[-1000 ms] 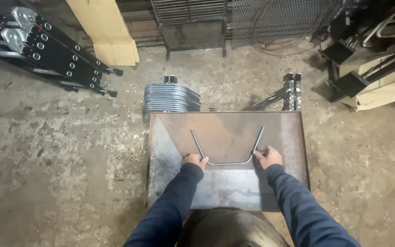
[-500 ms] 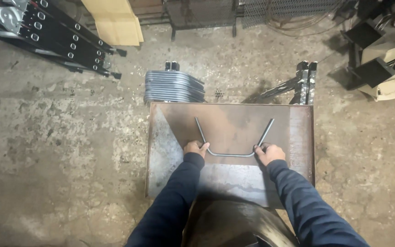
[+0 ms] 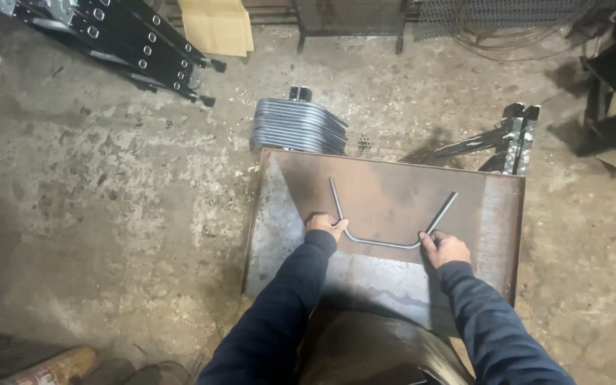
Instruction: Bending metal rods using a vise and a manual bending tool, checking the angles against a template on a metal plate.
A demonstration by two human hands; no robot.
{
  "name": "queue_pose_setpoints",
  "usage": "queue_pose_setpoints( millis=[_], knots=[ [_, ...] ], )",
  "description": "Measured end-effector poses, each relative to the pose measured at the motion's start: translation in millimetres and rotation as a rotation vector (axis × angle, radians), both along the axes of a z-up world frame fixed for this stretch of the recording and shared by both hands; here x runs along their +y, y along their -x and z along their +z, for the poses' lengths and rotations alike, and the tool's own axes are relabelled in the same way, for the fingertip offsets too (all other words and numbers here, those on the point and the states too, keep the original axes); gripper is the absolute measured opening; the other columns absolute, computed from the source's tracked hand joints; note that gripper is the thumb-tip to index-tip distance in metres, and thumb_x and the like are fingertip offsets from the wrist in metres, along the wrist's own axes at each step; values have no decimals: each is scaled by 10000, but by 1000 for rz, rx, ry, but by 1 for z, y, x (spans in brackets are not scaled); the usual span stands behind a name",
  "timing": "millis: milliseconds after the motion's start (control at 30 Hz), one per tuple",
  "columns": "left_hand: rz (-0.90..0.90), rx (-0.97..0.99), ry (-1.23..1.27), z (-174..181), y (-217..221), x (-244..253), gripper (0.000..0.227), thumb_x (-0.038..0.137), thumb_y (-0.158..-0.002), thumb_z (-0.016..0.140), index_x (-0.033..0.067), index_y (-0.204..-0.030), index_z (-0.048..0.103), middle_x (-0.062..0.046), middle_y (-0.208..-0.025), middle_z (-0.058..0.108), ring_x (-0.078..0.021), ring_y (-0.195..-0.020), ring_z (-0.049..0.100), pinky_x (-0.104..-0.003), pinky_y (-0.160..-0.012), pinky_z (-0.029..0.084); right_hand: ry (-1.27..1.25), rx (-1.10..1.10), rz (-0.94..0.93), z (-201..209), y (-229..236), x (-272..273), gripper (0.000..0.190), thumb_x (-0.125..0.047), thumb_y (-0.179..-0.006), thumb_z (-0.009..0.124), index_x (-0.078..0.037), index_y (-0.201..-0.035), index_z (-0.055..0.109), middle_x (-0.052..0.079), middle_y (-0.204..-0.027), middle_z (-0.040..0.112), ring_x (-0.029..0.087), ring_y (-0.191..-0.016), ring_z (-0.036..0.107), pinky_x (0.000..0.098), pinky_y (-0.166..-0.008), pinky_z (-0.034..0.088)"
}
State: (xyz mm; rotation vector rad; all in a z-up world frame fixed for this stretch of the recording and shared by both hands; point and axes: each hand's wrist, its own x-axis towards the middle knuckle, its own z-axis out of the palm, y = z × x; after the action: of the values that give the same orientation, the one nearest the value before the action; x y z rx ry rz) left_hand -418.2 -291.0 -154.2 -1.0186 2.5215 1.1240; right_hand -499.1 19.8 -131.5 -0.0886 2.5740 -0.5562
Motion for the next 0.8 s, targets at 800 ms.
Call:
queue_pose_setpoints(
  millis=[800],
  knots=[
    [66,-15,45,-21,-5,-1,485,481,-743,831,15,-862,771,-215,-871,749,-375,-850,726,-440,-819,569,-55,-31,-23,-9,9,7,579,-676,-874,641,-125,-922,811,177,-836,760,377,-855,731,462,-823,573]
  ],
)
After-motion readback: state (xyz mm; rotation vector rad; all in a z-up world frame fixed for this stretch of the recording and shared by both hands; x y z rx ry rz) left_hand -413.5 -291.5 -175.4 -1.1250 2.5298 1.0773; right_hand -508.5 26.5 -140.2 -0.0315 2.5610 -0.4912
